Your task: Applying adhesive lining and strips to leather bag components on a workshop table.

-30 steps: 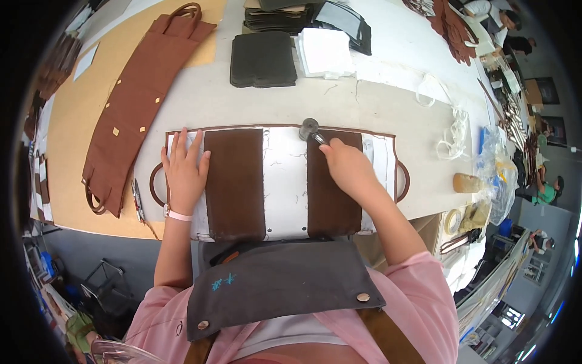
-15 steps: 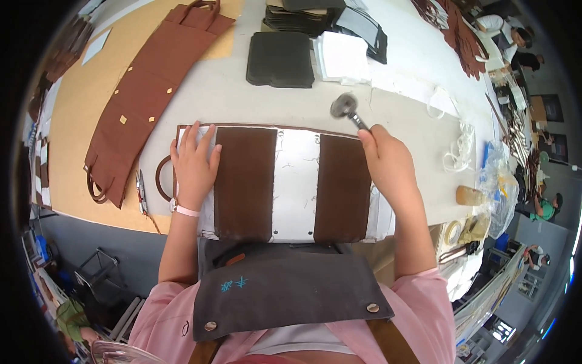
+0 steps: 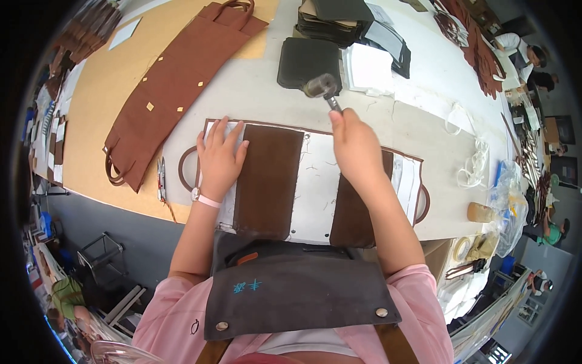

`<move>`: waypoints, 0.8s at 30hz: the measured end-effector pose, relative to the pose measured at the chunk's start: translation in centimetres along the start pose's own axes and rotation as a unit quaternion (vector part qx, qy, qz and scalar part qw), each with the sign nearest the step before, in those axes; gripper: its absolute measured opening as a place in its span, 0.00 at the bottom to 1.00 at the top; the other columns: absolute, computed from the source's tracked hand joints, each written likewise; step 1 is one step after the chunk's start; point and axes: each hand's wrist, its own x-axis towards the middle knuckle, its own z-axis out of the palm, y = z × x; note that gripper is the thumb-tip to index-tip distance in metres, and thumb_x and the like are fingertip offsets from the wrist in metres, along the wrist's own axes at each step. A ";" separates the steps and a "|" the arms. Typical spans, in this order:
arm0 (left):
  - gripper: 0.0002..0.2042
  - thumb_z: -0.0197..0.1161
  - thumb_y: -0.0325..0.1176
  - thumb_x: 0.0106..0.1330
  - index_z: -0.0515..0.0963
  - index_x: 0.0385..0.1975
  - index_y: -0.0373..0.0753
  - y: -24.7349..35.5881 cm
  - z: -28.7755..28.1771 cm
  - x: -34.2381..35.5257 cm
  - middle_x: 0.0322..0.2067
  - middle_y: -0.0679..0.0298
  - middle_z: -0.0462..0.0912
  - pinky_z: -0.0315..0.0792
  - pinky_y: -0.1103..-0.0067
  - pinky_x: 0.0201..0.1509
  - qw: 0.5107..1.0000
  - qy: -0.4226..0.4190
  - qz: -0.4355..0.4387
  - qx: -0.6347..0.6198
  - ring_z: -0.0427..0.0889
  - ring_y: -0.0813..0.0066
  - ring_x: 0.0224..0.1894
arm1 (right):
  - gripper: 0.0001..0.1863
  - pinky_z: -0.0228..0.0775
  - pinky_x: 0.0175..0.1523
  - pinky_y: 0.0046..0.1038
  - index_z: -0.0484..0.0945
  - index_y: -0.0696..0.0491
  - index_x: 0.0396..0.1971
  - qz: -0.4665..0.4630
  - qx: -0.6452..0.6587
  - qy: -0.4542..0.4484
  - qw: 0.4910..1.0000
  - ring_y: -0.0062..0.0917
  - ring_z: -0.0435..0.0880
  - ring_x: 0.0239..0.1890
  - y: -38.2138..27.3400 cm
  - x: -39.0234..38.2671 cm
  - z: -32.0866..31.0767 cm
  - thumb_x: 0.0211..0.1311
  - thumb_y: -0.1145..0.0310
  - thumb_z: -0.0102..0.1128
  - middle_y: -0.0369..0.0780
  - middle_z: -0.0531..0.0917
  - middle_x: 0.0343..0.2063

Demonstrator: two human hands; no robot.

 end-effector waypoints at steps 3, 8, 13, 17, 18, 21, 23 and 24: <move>0.20 0.61 0.43 0.68 0.78 0.57 0.46 0.1 0.4 0.1 0.61 0.53 0.73 0.52 0.51 0.70 1.000 0.001 0.003 -0.007 0.68 0.55 0.66 | 0.25 0.74 0.45 0.46 0.77 0.61 0.38 -0.038 -0.214 -0.140 0.966 0.49 0.83 0.39 2.6 0.6 2.7 0.77 0.53 0.40 0.52 0.84 0.30; 0.20 0.60 0.44 0.68 0.77 0.58 0.45 -0.2 0.4 -0.3 0.61 0.53 0.73 0.53 0.51 0.70 1.000 0.018 0.000 0.004 0.69 0.56 0.66 | 0.24 0.73 0.44 0.47 0.78 0.59 0.36 -0.047 -0.176 -0.107 0.977 0.49 0.83 0.38 -0.1 -0.3 -0.1 0.76 0.53 0.41 0.53 0.83 0.28; 0.25 0.60 0.45 0.68 0.71 0.63 0.44 -0.1 1.1 -0.2 0.62 0.54 0.73 0.53 0.53 0.71 1.000 0.011 -0.003 0.012 0.70 0.58 0.65 | 0.25 0.74 0.45 0.48 0.79 0.59 0.35 -0.063 -0.200 -0.135 0.968 0.48 0.84 0.38 2.1 -0.9 3.5 0.76 0.53 0.40 0.50 0.85 0.33; 0.27 0.61 0.45 0.67 0.70 0.64 0.43 -0.9 1.1 -1.0 0.62 0.53 0.72 0.53 0.50 0.70 0.999 0.029 -0.011 0.007 0.68 0.55 0.66 | 0.28 0.74 0.47 0.47 0.80 0.59 0.34 -0.064 -0.131 -0.069 0.987 0.49 0.84 0.40 -1.0 -0.6 0.4 0.77 0.51 0.37 0.51 0.85 0.35; 0.28 0.63 0.43 0.66 0.69 0.65 0.42 -0.8 1.2 -0.6 0.62 0.51 0.71 0.53 0.50 0.70 0.999 0.043 -0.011 -0.022 0.67 0.53 0.67 | 0.28 0.74 0.47 0.47 0.80 0.59 0.34 -0.065 -0.128 -0.063 0.988 0.49 0.84 0.40 -0.2 -0.7 1.1 0.77 0.51 0.37 0.51 0.85 0.35; 0.30 0.65 0.40 0.64 0.66 0.66 0.41 -0.9 0.5 -0.6 0.63 0.48 0.69 0.55 0.49 0.70 0.998 0.045 -0.015 -0.043 0.65 0.49 0.67 | 0.27 0.72 0.48 0.47 0.80 0.58 0.34 -0.026 -0.108 -0.078 0.991 0.49 0.82 0.42 3.1 -1.0 4.9 0.76 0.50 0.40 0.54 0.84 0.34; 0.32 0.66 0.38 0.63 0.65 0.67 0.41 -2.0 -0.6 -0.9 0.63 0.47 0.68 0.56 0.49 0.69 0.998 0.037 -0.025 -0.035 0.65 0.47 0.67 | 0.28 0.72 0.48 0.47 0.80 0.59 0.34 -0.026 -0.098 -0.099 0.990 0.50 0.82 0.42 4.8 -2.1 2.3 0.75 0.49 0.41 0.54 0.83 0.35; 0.31 0.66 0.37 0.63 0.65 0.67 0.41 -3.3 -1.4 -1.8 0.62 0.44 0.68 0.59 0.52 0.68 0.996 0.053 -0.054 -0.046 0.66 0.47 0.66 | 0.28 0.71 0.49 0.47 0.80 0.60 0.34 -0.030 -0.091 -0.127 0.987 0.50 0.82 0.43 5.7 -2.7 0.7 0.74 0.48 0.43 0.55 0.83 0.36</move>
